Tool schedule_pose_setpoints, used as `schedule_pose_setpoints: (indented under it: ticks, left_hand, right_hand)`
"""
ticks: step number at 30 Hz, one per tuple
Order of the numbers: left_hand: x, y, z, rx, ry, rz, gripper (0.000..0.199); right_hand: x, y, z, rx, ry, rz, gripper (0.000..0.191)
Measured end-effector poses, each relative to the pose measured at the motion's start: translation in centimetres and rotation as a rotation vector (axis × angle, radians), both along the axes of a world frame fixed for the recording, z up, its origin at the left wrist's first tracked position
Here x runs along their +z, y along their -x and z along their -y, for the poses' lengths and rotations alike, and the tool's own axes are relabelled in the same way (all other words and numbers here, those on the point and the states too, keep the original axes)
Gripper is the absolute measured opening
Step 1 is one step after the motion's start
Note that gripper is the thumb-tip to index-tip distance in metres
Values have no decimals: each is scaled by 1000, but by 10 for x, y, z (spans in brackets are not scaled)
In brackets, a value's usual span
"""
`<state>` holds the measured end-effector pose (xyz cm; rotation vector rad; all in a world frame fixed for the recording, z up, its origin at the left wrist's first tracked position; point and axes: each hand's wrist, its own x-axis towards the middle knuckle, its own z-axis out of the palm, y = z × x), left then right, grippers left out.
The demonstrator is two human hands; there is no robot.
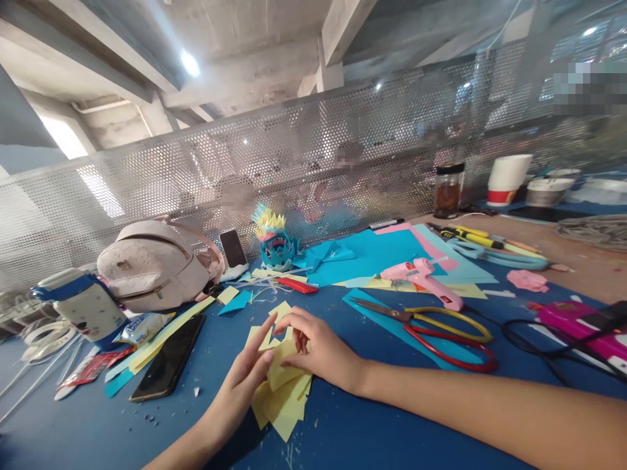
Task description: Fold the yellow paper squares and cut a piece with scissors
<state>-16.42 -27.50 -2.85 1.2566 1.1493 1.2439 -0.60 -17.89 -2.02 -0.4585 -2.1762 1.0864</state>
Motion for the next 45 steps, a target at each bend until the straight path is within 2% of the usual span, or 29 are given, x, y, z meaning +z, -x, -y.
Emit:
schedule_pose_setpoints:
  ticks: [4, 6, 8, 10, 14, 16, 18, 22, 25, 27, 31, 36, 39, 45]
  left_hand:
    - [-2, -7, -5, -182, -58, 195, 84]
    - [-2, -6, -9, -208, -123, 219, 82]
    - [0, 2, -12, -209, -179, 162, 74]
    - [4, 18, -17, -142, -230, 6, 63]
    - [7, 55, -31, 179, -352, -567, 47]
    - [3, 67, -37, 232, -333, -794, 45]
    - [-2, 72, -40, 227, -290, -956, 38]
    - [-10, 70, -42, 228, -226, -1124, 25]
    - [-10, 69, -43, 253, -203, -1136, 22]
    - [-8, 70, -44, 242, -189, -1115, 18]
    - [-4, 72, -45, 179, -154, -1054, 13]
    - [-3, 70, -44, 194, -131, -1045, 24]
    - [-6, 70, -47, 208, -120, -1080, 25]
    - [-12, 68, -53, 231, -122, -1091, 17]
  right_hand:
    - [-1, 0, 2, 22, -63, 45, 17]
    - [-2, 0, 1, 11, -72, 47, 15]
    - [-1, 1, -3, -39, -37, 31, 13]
    - [1, 1, -12, -106, 59, -12, 15]
    - [7, -1, -33, -149, 337, -110, 30]
    - [8, -2, -40, -129, 414, -89, 37]
    - [6, -3, -43, -90, 436, -26, 40]
    - [3, -3, -36, 72, 369, 137, 37]
    - [8, -3, -23, 220, 267, 230, 33]
    - [13, -4, -16, 252, 154, 282, 32]
    - [24, -10, -17, 117, -81, 399, 39]
    - [29, -23, -42, -69, -149, 503, 30]
    - [31, -28, -50, -91, -200, 636, 34]
    - [29, -24, -40, -51, -153, 654, 36]
